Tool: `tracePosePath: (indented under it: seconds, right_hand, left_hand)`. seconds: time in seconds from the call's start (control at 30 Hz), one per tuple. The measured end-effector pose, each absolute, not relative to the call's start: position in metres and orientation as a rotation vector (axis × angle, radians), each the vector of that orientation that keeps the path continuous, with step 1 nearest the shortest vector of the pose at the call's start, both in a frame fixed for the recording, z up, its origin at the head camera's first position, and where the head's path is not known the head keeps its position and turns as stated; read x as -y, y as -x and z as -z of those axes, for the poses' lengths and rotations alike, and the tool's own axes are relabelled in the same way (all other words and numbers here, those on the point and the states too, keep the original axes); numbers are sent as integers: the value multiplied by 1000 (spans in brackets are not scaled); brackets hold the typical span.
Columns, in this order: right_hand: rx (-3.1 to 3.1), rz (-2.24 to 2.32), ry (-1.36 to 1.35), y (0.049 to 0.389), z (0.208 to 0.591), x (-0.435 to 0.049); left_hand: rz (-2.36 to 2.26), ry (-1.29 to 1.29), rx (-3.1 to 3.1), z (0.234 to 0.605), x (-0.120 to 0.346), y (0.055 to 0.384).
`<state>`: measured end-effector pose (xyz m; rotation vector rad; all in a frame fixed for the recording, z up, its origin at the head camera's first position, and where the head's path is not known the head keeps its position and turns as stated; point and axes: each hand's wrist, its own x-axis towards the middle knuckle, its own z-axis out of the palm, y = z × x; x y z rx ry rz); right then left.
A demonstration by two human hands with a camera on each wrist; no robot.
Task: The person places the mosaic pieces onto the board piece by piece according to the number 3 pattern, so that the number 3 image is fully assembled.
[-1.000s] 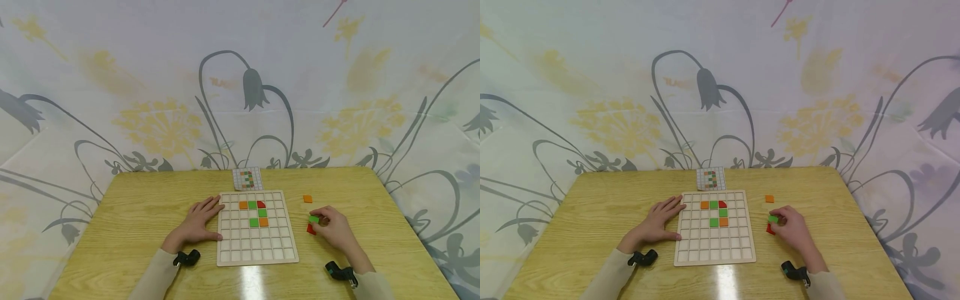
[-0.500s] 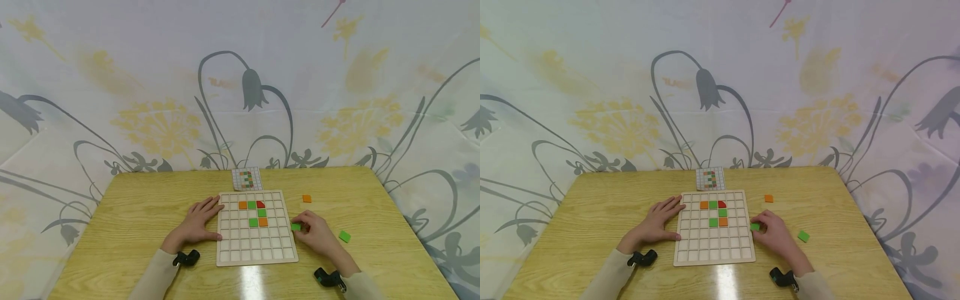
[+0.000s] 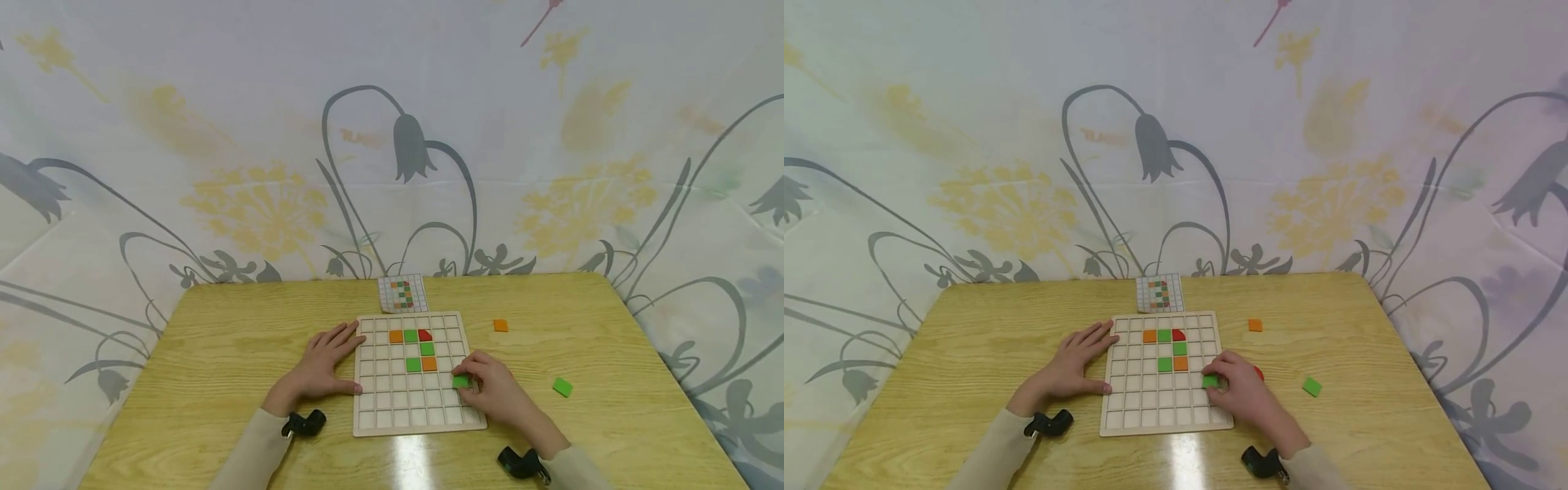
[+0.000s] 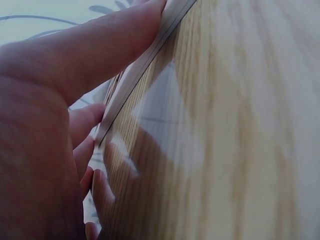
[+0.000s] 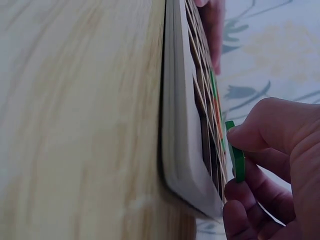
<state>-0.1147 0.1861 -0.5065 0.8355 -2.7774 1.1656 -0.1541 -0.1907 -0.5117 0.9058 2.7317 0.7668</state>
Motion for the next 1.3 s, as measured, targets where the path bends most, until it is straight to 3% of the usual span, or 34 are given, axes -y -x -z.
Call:
tracePosePath:
  seconds: [1.3]
  right_hand:
    - [2755, -1197, -1034, 136, 514, -151]
  left_hand:
    - [-774, -902, -2725, 514, 192, 156]
